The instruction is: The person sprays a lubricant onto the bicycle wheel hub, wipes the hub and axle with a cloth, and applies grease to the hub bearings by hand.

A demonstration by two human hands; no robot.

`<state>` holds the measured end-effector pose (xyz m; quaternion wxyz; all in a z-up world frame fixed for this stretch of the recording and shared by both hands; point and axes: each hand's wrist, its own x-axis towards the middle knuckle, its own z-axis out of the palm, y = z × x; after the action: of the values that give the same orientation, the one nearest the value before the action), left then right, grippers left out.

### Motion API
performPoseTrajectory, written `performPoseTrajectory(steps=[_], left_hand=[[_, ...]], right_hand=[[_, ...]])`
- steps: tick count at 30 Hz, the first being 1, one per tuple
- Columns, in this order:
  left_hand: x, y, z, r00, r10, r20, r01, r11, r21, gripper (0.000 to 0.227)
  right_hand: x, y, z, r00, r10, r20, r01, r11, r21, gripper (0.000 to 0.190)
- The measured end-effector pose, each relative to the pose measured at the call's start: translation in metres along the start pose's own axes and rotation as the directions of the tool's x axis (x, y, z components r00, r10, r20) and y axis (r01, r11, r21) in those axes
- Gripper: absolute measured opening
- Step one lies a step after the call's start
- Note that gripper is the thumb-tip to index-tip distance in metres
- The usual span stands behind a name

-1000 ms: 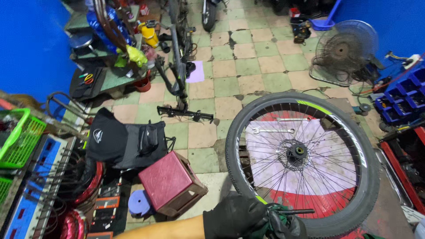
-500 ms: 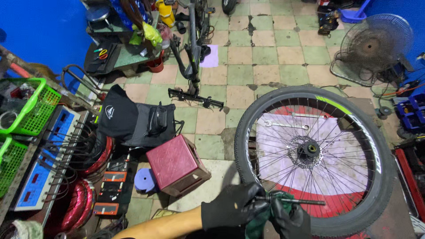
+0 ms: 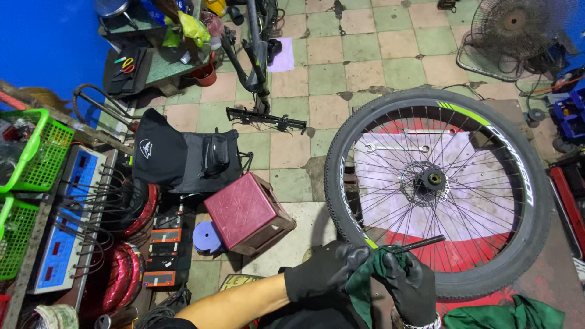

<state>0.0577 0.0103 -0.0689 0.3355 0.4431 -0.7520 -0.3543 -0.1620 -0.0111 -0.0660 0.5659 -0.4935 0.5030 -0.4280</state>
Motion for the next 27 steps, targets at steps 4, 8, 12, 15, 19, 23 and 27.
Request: performPoseTrajectory(steps=[4,8,12,15,19,23,27], left_hand=[[-0.009,-0.014,0.007,0.97,0.233,-0.072,-0.209,0.946,0.248,0.052],[-0.011,0.004,-0.014,0.917,0.373,-0.141,-0.21,0.754,0.623,0.029],[-0.008,0.01,-0.053,0.931,-0.364,0.016,0.36,0.914,-0.188,0.021],[-0.009,0.0,-0.065,0.99,-0.048,-0.135,0.056,0.997,0.052,0.031],[-0.007,-0.012,-0.069,0.86,-0.495,0.127,0.469,0.666,-0.58,0.036],[0.005,-0.017,-0.061,0.807,-0.549,0.217,0.549,0.564,-0.617,0.035],[0.02,-0.019,-0.056,0.795,-0.533,0.289,0.567,0.488,-0.664,0.029]], right_hand=[[0.002,0.015,0.001,0.999,-0.051,0.002,0.05,0.989,-0.142,0.022],[0.011,0.022,0.002,0.972,0.15,-0.182,-0.176,0.974,-0.139,0.022],[0.031,0.005,0.009,0.966,0.068,-0.25,-0.069,0.998,0.006,0.025],[0.026,-0.005,-0.004,0.962,-0.113,-0.247,0.115,0.993,-0.006,0.039],[0.026,-0.007,0.017,0.973,0.042,-0.229,0.004,0.981,0.195,0.03],[0.018,-0.011,0.052,0.958,0.163,-0.236,-0.052,0.907,0.417,0.022],[0.016,-0.018,0.067,0.982,0.113,-0.153,-0.062,0.949,0.308,0.02]])
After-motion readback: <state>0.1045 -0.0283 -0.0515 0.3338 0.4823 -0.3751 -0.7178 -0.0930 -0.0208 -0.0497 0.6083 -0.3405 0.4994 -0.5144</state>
